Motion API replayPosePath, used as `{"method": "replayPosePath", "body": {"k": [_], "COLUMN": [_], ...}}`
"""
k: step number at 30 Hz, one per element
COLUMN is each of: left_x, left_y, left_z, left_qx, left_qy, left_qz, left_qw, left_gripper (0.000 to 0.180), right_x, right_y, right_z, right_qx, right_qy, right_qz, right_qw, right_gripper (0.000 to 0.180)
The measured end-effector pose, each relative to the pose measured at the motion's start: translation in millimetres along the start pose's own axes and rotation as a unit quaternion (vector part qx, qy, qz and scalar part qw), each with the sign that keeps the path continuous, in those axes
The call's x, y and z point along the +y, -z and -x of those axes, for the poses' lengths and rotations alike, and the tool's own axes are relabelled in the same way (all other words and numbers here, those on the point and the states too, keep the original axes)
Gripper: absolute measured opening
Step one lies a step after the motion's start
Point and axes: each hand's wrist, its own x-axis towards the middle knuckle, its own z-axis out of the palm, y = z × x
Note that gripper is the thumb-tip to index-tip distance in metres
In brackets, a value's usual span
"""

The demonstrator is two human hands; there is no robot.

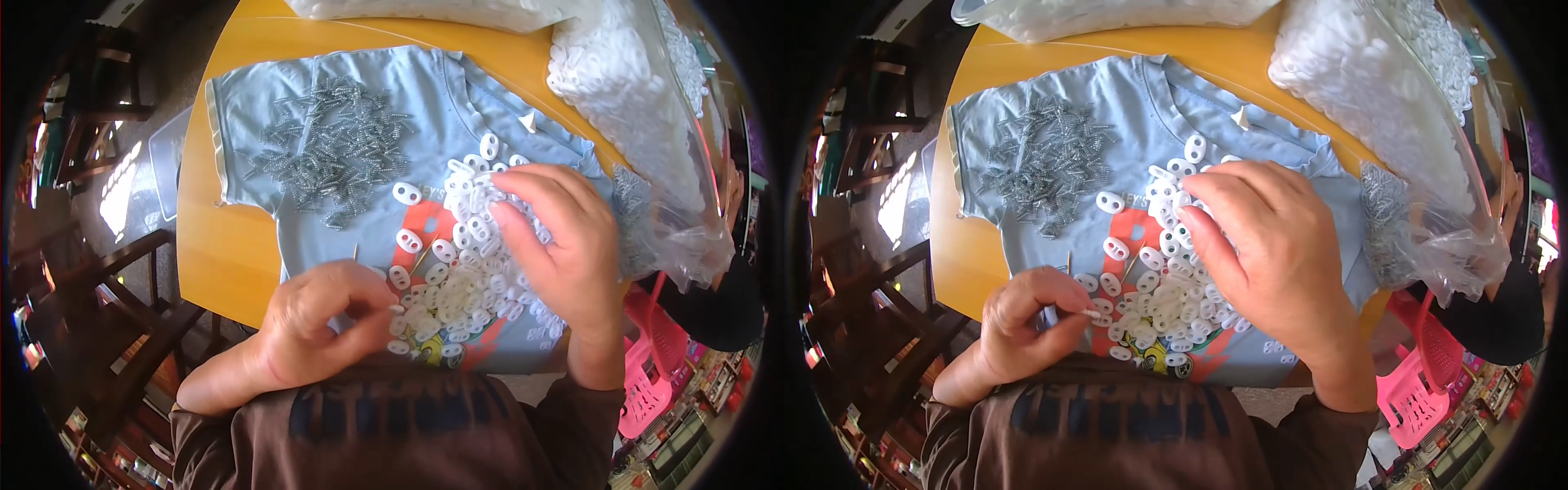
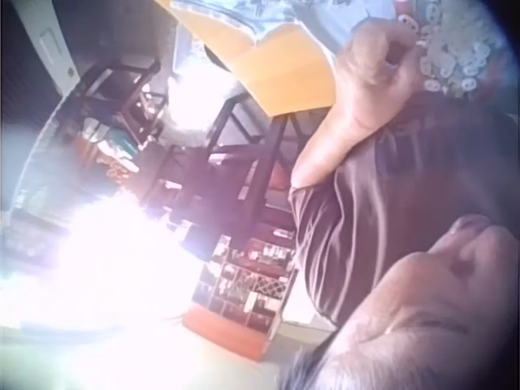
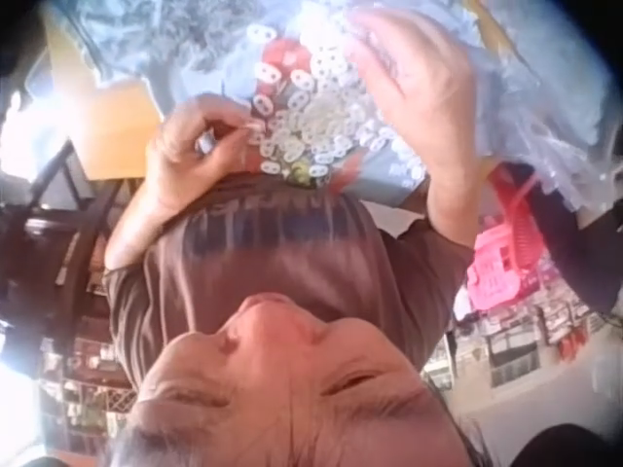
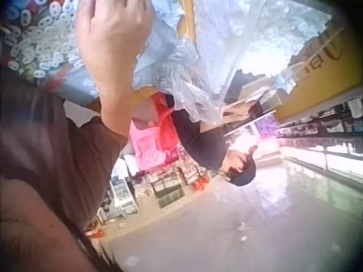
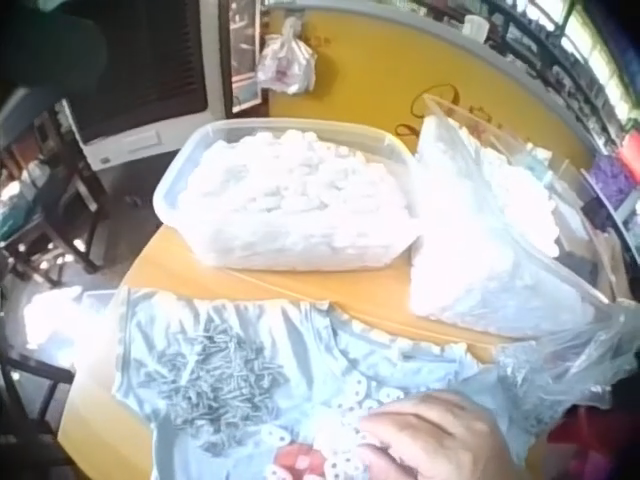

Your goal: The person is assembling small white plastic components by inserting metal pins into them at a workspace.

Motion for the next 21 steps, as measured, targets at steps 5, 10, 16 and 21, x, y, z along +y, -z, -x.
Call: {"method": "replayPosePath", "body": {"k": [5, 10, 16, 21], "left_x": [-9, -11, -17, -19], "left_y": [7, 5, 0, 0], "left_z": [-6, 0, 10, 9], "left_qx": [0.027, 0.044, 0.056, 0.053], "left_qy": [-0.075, -0.096, -0.097, -0.099], "left_qz": [-0.028, -0.030, 0.005, 0.002], "left_qw": [0.996, 0.994, 0.994, 0.994], "left_gripper": [0.025, 0.028, 0.035, 0.036], "right_x": [-11, -15, -11, -9], "right_y": [-23, -34, -45, -46], "right_z": [-25, -38, -45, -50], "right_qx": [0.011, -0.044, -0.026, -0.047], "right_qy": [0.076, 0.105, 0.122, 0.119], "right_qz": [0.014, 0.056, 0.046, 0.042], "right_qw": [0.997, 0.992, 0.991, 0.991], "right_gripper": [0.013, 0.013, 0.011, 0.012]}}
